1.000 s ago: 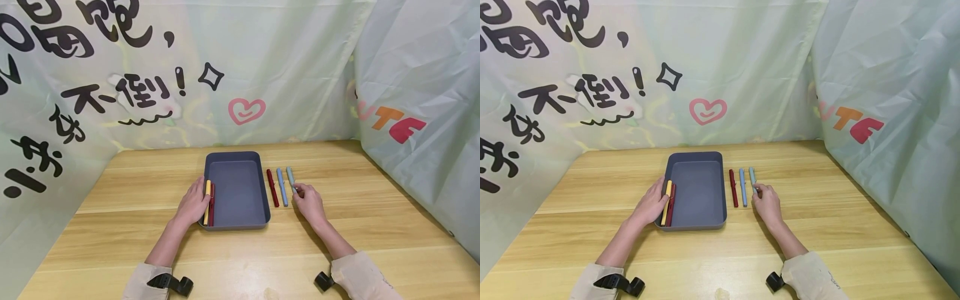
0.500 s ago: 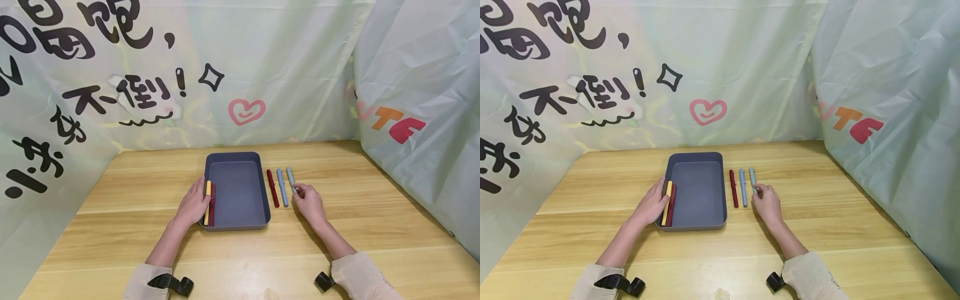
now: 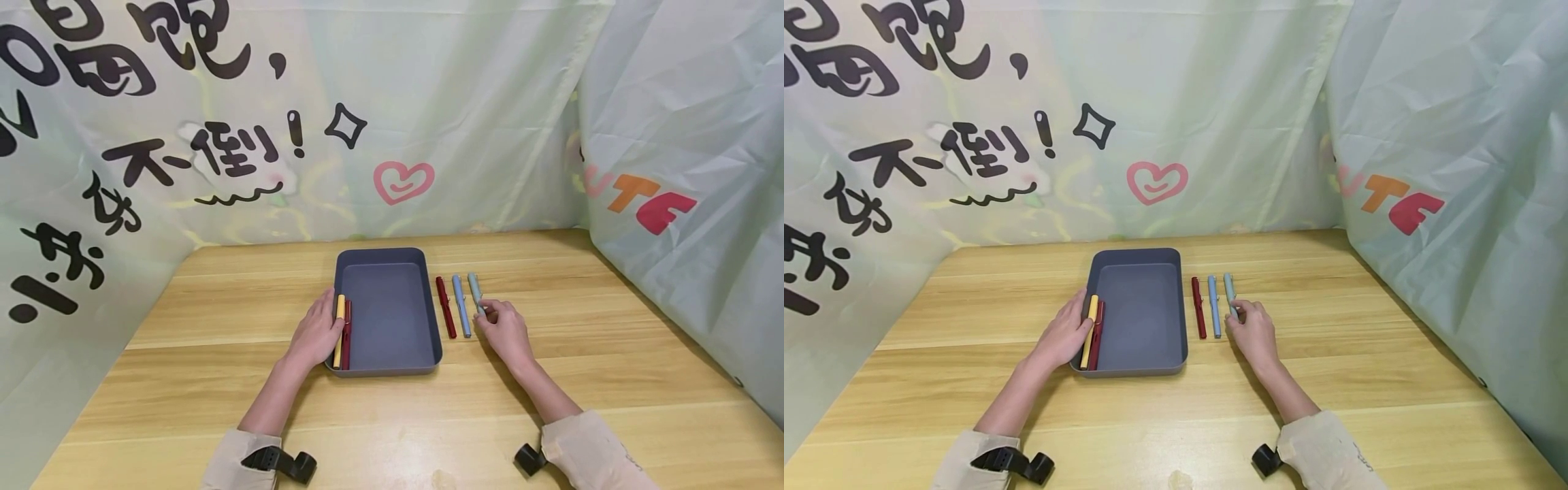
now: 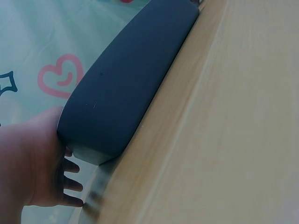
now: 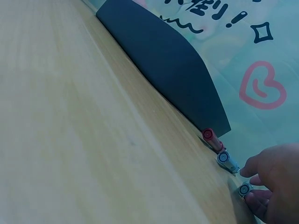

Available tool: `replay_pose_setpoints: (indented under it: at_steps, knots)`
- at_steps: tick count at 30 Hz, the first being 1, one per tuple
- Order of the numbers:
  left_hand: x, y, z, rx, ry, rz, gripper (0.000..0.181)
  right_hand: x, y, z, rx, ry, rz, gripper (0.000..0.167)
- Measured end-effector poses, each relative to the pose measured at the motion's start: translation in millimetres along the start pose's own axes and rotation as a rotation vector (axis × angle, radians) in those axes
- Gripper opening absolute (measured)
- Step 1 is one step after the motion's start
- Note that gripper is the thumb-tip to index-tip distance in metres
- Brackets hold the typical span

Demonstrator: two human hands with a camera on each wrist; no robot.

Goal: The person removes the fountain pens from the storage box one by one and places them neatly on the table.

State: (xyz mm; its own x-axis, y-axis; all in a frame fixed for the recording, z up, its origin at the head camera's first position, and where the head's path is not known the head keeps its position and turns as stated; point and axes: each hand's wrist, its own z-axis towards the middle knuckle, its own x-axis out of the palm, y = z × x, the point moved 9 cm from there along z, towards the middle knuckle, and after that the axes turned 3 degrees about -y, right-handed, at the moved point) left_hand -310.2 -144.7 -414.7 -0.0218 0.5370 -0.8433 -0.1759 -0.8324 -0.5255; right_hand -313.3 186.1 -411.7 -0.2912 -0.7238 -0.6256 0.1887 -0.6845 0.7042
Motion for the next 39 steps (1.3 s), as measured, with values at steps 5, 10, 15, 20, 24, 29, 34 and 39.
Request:
replay_pose_setpoints:
  at_steps: [5, 10, 15, 20, 24, 29, 34, 39]
  knots:
    - [0.4, 0.4, 0.1, -0.001, 0.001, 0.0, 0.063, -0.4, 0.6, -0.4, 0.001, 0.001, 0.0, 0.029]
    - [0.4, 0.9, 0.0, -0.004, -0.001, 0.001, 0.063, -0.7, 0.2, -0.2, 0.001, -0.002, -0.005, 0.029]
    - [1.2, 1.5, -0.3, -0.01, 0.004, 0.003, 0.063, -0.8, 0.1, 0.1, 0.003, 0.0, -0.002, 0.029]
    - [1.7, 1.7, 0.0, -0.018, 0.013, 0.006, 0.062, -1.2, 0.1, 0.8, 0.009, 0.002, -0.001, 0.029]
    - [1.3, 1.0, 0.8, -0.016, 0.013, 0.005, 0.062, -2.7, 1.6, 2.1, 0.001, -0.006, -0.01, 0.029]
    - [0.9, 0.5, 0.6, -0.017, 0.018, 0.002, 0.062, -6.3, 5.2, 2.9, -0.006, -0.011, -0.004, 0.03]
    - [0.2, 1.4, 0.3, -0.017, 0.011, -0.003, 0.062, -8.3, 8.4, 3.0, 0.006, -0.004, 0.022, 0.03]
    - [0.1, 0.2, 0.3, -0.008, 0.008, 0.007, 0.062, -11.5, 13.1, 3.6, -0.007, -0.015, 0.033, 0.029]
